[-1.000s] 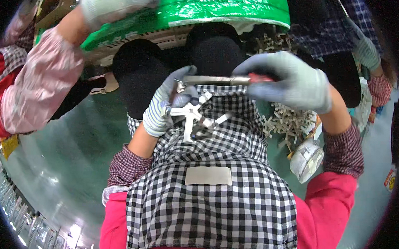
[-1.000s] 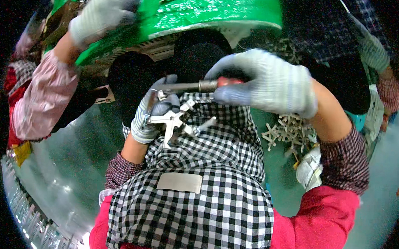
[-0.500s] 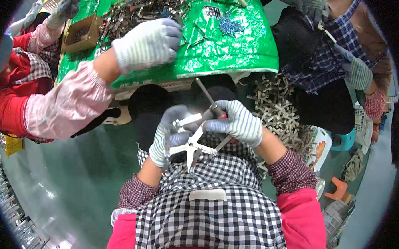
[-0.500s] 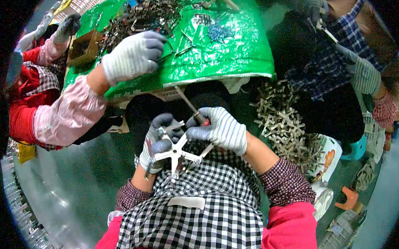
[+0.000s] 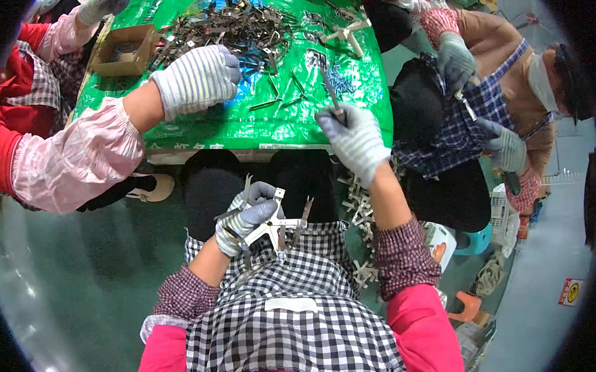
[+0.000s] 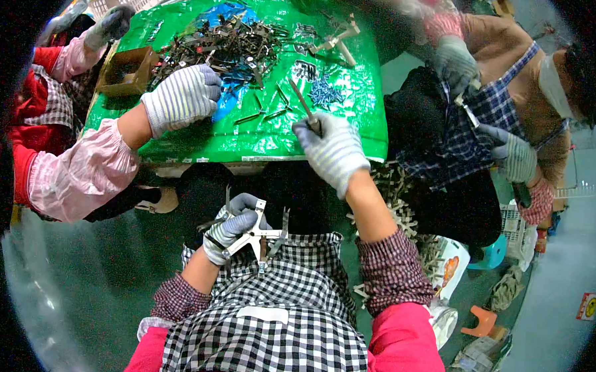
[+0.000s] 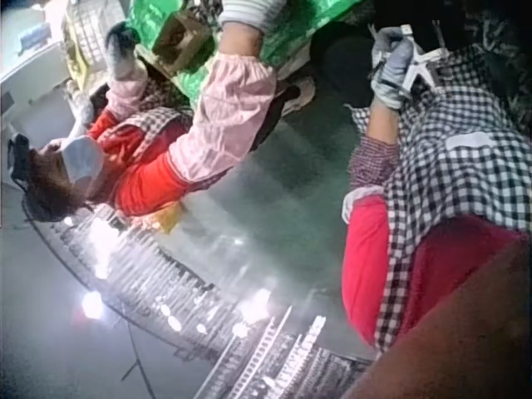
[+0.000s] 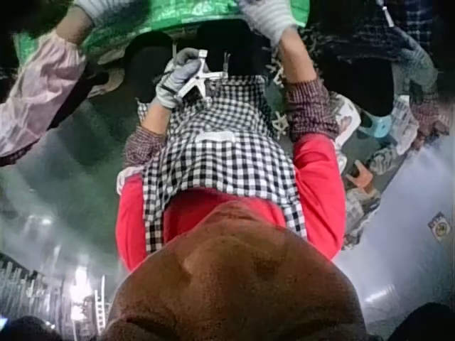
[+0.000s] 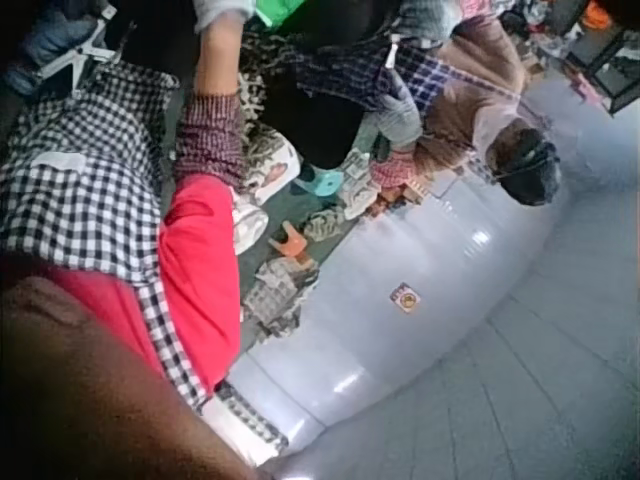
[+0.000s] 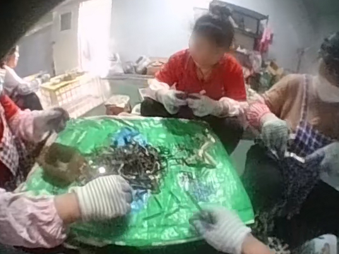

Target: The recorder uses a screwdriver to assemble white plastic cross-shaped components with metal brackets and screws.

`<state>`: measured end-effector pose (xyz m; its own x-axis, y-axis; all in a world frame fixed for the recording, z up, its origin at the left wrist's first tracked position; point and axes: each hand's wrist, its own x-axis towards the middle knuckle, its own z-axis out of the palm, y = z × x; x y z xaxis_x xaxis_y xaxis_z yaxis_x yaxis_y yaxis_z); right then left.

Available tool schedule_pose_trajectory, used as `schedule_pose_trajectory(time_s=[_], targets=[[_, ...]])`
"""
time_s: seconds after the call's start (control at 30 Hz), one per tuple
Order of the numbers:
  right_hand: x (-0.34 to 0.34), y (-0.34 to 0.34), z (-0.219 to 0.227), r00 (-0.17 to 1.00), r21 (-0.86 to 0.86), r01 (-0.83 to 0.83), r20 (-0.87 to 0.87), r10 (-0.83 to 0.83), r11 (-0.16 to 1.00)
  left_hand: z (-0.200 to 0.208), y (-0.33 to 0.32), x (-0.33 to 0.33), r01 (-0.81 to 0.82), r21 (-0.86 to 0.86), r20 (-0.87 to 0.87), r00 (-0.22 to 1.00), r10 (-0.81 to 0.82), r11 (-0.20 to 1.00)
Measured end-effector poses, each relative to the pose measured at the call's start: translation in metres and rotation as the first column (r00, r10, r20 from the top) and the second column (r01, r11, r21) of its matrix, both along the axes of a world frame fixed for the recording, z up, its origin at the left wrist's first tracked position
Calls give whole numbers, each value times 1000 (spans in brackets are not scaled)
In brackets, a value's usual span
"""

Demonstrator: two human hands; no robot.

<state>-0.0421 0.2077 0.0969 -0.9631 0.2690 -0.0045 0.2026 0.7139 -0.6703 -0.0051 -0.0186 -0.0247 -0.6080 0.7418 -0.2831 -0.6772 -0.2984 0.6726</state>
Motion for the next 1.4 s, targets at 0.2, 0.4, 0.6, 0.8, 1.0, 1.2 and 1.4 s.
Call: schedule_pose_trajectory(time_s=[0.2, 0.4, 0.6, 0.8, 1.0, 1.2, 1.4], targets=[[-62, -10, 20, 942, 353, -43, 326, -80, 935, 8, 2, 1, -13, 67, 37, 999, 10, 998], [-77, -9, 5, 913, 405, -76, 395, -99, 911, 11, 2, 3, -21, 96, 53, 998, 16, 995], [-61, 28, -17, 988, -17, -2, 153, 5, 1000, 9, 0, 3, -6, 86, 36, 999, 3, 996], [10, -6, 6, 976, -658, -61, 118, 182, 751, 12, -3, -1, 18, -24, 37, 999, -17, 1000], [54, -13, -31, 900, -699, -62, 269, 342, 713, 20, 0, -1, 141, -137, -12, 990, -144, 981], [72, -14, -39, 872, -757, -40, 293, 393, 653, 17, 2, -1, 222, -276, -135, 954, -267, 935], [74, -2, -52, 798, -699, -183, 305, 520, 691, 16, 3, 4, 202, -311, -155, 953, -260, 929]])
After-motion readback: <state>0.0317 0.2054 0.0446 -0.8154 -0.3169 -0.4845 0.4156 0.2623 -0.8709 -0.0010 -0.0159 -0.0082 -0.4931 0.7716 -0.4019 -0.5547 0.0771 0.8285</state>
